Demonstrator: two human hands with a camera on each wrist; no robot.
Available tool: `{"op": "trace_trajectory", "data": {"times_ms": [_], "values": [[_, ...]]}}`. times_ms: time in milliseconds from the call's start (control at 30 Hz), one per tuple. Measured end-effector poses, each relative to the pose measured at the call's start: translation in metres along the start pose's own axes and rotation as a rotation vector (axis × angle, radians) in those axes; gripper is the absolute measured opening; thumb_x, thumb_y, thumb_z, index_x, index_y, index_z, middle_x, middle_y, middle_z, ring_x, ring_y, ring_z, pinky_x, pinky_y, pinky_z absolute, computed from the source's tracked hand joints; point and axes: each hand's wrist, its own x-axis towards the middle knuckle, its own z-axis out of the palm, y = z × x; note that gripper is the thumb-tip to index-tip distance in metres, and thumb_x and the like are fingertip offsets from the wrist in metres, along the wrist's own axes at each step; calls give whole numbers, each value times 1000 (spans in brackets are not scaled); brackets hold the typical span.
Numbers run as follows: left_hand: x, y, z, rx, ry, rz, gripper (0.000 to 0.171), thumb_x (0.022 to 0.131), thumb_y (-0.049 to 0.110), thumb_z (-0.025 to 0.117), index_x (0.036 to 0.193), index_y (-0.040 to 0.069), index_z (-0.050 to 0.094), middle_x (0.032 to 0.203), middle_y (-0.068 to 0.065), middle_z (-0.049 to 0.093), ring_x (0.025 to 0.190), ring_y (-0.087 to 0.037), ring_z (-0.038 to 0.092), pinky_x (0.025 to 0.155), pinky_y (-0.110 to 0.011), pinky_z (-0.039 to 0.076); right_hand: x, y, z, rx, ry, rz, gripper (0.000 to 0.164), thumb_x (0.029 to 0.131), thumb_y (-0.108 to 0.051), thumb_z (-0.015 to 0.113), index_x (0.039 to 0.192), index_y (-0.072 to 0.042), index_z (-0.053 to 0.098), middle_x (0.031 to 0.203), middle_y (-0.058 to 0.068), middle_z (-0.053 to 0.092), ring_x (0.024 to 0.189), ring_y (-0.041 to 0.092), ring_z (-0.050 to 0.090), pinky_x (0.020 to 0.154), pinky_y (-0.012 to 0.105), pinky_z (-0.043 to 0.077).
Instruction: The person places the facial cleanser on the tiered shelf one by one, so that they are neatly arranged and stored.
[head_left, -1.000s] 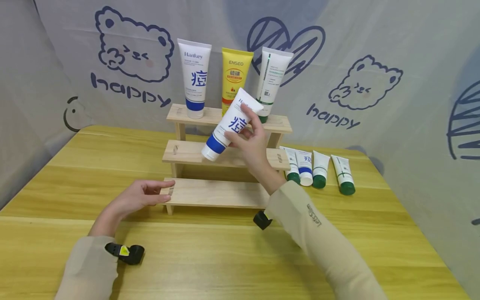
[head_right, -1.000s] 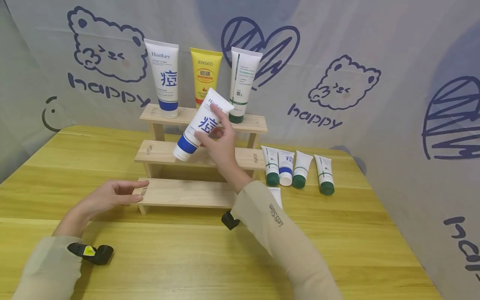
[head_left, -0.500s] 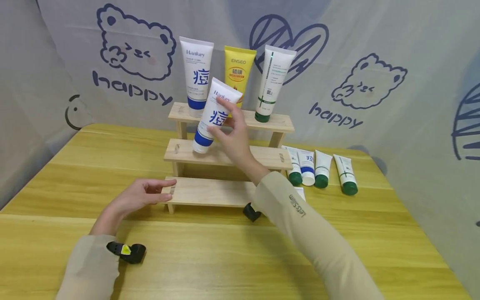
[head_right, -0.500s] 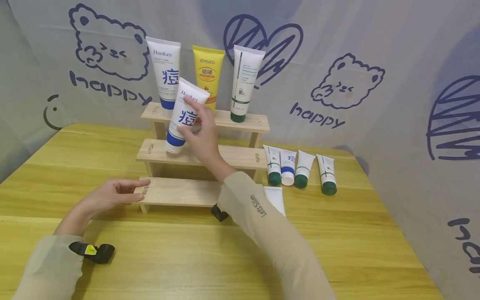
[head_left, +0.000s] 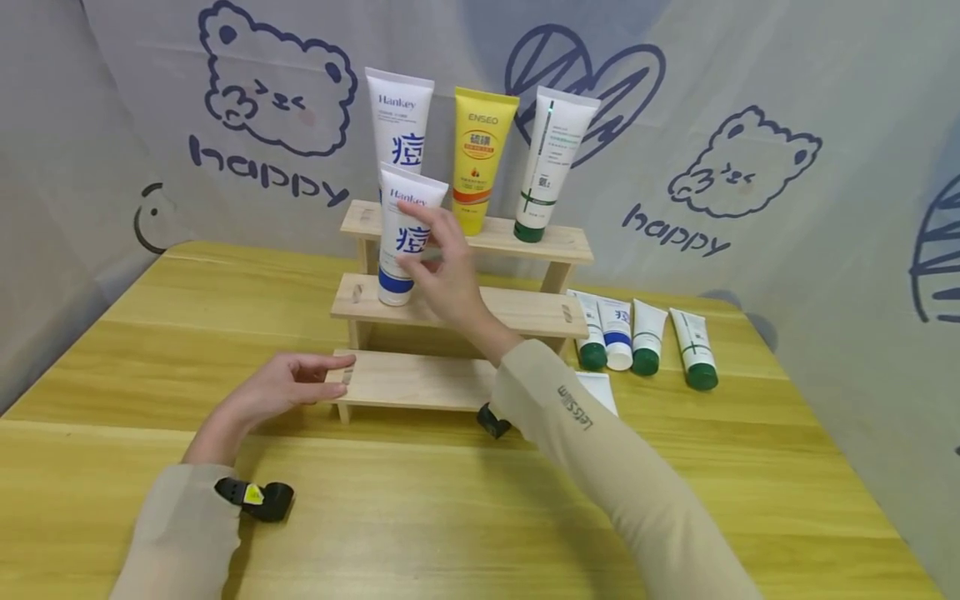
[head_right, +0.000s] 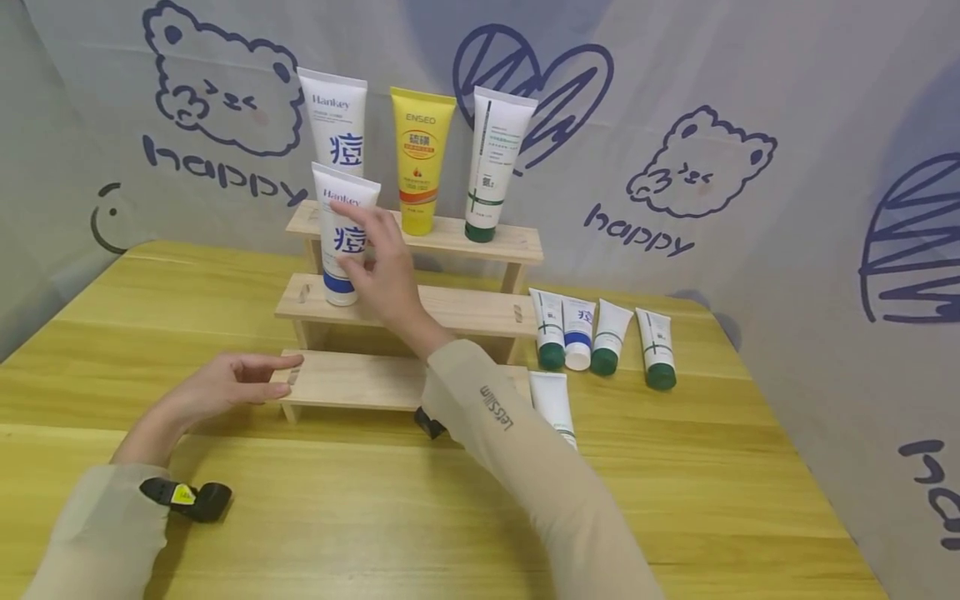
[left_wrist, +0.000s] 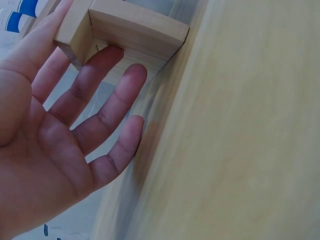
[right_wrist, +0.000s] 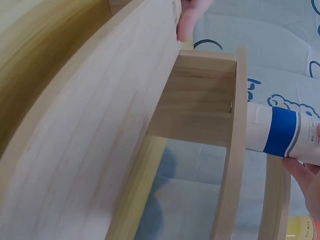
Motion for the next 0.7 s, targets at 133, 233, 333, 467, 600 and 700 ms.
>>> {"op": "trace_trajectory", "data": {"times_ms": [133, 233, 333, 467, 600, 700], "values": [[0, 1, 0, 10, 1, -11, 52, 85, 29, 62, 129, 4, 48, 136, -23, 34, 109, -33, 40, 77, -34, 42, 1, 2, 2, -13, -39, -5, 49, 81, 10, 58, 127, -4, 45, 124, 12, 42, 103, 18, 46, 73, 24, 47], [-1, 1, 0, 10, 2, -11, 52, 85, 29, 62, 129, 4, 48, 136, -23, 34, 112, -35, 39, 79, -36, 42, 2, 2, 3, -16, -81, 6, 51, 82, 10, 57, 128, -5, 43, 128, 12, 39, 108, 18, 45, 77, 23, 46], [0, 1, 0, 6, 1, -8, 52, 85, 29, 62, 129, 3, 48, 136, -23, 34, 113, -36, 38, 80, -36, 42, 3, 3, 5, -10, -106, 16, 51, 83, 9, 56, 130, -5, 41, 131, 11, 36, 111, 17, 43, 80, 23, 44], [0, 1, 0, 3, 0, -8, 52, 85, 29, 62, 129, 3, 48, 137, -22, 33, 114, -36, 38, 80, -36, 42, 3, 4, 5, -11, -106, 18, 52, 83, 9, 56, 130, -6, 42, 132, 10, 35, 113, 16, 42, 79, 24, 45], [0, 1, -1, 3, -4, -11, 53, 85, 29, 62, 129, 4, 48, 137, -22, 33, 117, -38, 36, 84, -41, 40, -1, 5, 4, -12, -107, 19, 49, 83, 9, 56, 128, -4, 45, 131, 12, 34, 115, 16, 39, 78, 24, 45], [-1, 1, -1, 2, -6, -16, 53, 85, 30, 62, 129, 4, 48, 137, -22, 33, 118, -39, 34, 86, -45, 39, -6, 6, 3, 0, -112, 21, 47, 82, 8, 58, 126, -2, 47, 132, 13, 31, 116, 16, 37, 79, 24, 45]]}}
